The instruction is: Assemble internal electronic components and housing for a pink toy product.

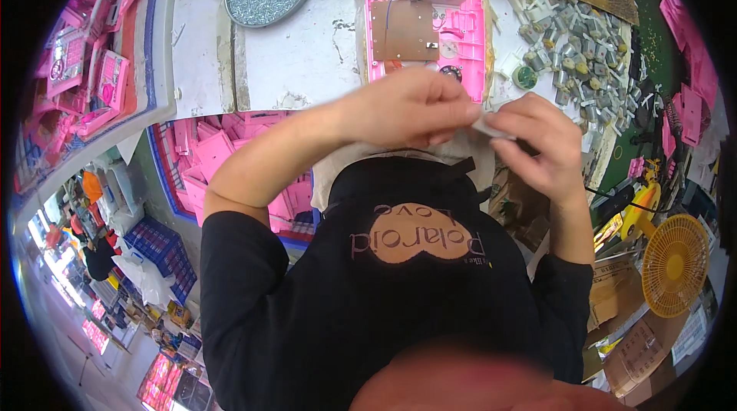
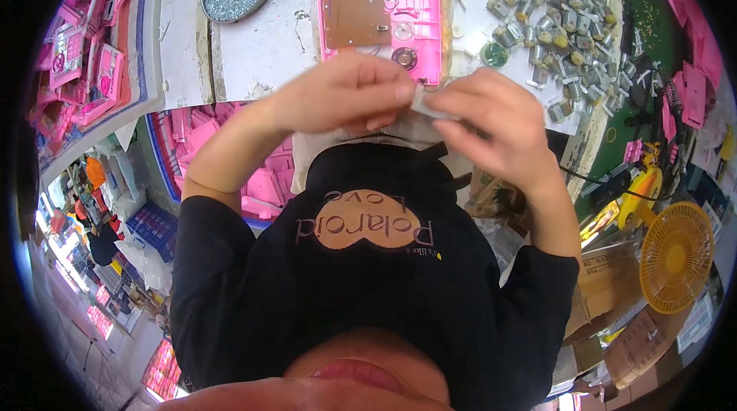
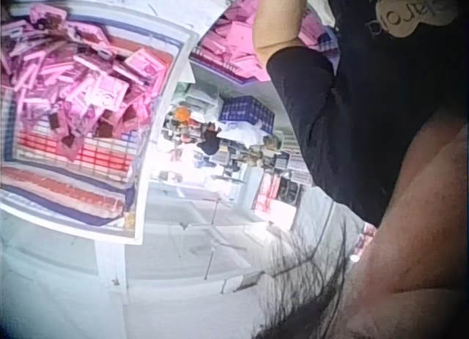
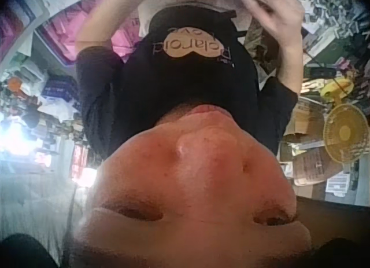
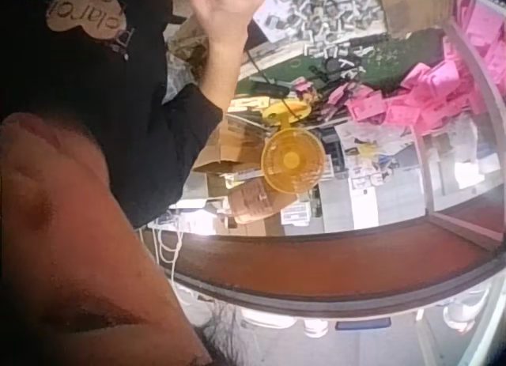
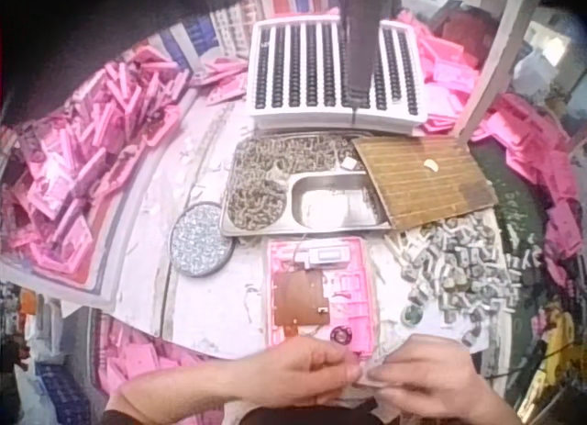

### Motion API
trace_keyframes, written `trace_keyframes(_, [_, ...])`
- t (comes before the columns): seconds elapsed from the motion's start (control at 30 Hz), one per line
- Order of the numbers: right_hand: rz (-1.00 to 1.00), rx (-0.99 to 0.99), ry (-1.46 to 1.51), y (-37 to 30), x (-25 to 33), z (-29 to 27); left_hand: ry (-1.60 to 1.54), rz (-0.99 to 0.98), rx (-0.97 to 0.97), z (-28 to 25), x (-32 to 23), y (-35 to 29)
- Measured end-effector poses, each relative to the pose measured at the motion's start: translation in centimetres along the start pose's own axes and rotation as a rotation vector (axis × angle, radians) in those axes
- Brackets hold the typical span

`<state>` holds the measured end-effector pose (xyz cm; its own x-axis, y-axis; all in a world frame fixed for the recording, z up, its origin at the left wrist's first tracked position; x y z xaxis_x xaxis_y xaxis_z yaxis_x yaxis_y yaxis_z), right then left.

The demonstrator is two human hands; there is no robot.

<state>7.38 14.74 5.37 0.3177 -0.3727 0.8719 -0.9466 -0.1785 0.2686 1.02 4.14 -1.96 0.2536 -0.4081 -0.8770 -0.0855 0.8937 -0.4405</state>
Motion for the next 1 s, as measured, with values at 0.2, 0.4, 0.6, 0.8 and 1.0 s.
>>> trace_keyframes(0.2, [0.215,-0.482,0.688,-5.6,-5.9,-3.0,1.405,0.346,-0.559,-4.5,-5.8,4.4])
trace_keyframes(0.4, [0.207,-0.521,0.659,-6.1,-6.3,-4.1,1.644,0.217,-0.470,-3.4,-5.1,6.1])
trace_keyframes(0.6, [0.212,-0.584,0.671,-6.3,-6.4,-5.2,1.209,0.515,-0.528,-4.6,-5.8,3.8])
trace_keyframes(0.8, [0.209,-0.558,0.600,-5.6,-6.9,-5.3,1.571,0.344,-0.480,-2.3,-4.4,5.3])
trace_keyframes(1.0, [0.362,-0.557,0.352,-4.2,-7.8,-6.6,1.252,0.539,-0.552,-4.2,-6.3,2.9])
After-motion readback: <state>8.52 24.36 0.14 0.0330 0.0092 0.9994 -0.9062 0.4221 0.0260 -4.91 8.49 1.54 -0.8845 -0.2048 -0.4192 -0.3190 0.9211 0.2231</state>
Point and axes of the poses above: each hand's wrist, its own y-axis towards the middle knuckle, its own z-axis out of the palm, x = y × z, the point moved 10 cm from there along y, towards the middle knuckle, and after that the axes turned 10 degrees about y, right-handed, at the moved point
